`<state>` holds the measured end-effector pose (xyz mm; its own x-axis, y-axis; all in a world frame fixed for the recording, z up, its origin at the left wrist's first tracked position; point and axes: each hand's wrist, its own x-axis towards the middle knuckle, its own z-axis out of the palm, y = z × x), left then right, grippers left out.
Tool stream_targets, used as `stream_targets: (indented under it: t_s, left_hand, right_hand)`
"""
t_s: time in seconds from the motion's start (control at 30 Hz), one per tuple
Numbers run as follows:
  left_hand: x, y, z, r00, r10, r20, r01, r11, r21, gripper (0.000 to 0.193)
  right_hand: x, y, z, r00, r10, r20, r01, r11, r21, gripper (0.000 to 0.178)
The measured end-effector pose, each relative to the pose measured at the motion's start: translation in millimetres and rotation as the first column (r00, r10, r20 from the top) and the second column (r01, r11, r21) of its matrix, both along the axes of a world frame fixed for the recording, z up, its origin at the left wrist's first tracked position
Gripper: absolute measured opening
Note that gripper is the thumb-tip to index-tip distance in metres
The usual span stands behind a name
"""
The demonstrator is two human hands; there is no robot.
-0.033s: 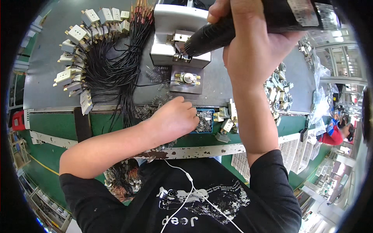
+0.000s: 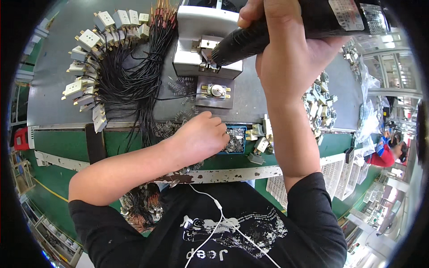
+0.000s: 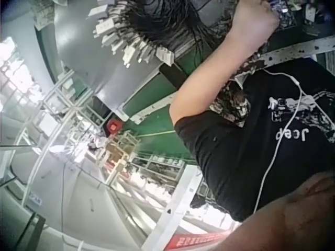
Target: Assembling electronic connectors and wiring harnesses using a desktop crimping or pressing machine.
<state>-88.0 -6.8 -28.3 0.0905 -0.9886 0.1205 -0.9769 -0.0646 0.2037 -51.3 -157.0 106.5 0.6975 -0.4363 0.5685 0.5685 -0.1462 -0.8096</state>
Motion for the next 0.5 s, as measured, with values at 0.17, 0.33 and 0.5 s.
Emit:
stream_targets:
  t_s: [0.17,0.33,0.5]
  left_hand:
    - [-1,-2,2,0.997,0.013,-0.077,-0.013,1.0,-0.004,0.012]
    - [4,-1,1,0.972,0.013,-0.236,-0.022,0.999,-0.035,0.011]
    - [11,1,0,0.954,-0.013,-0.3,-0.006,0.998,-0.061,0.014]
  right_hand:
    - [29,-8,-19,0.754,0.383,0.533,-0.495,0.866,0.078,0.013]
    - [9,6,-6,1.0,0.0,-0.015,0.001,0.996,0.086,0.014]
    - [25,11,-19,0.905,0.208,0.372,-0.253,0.965,0.076,0.029]
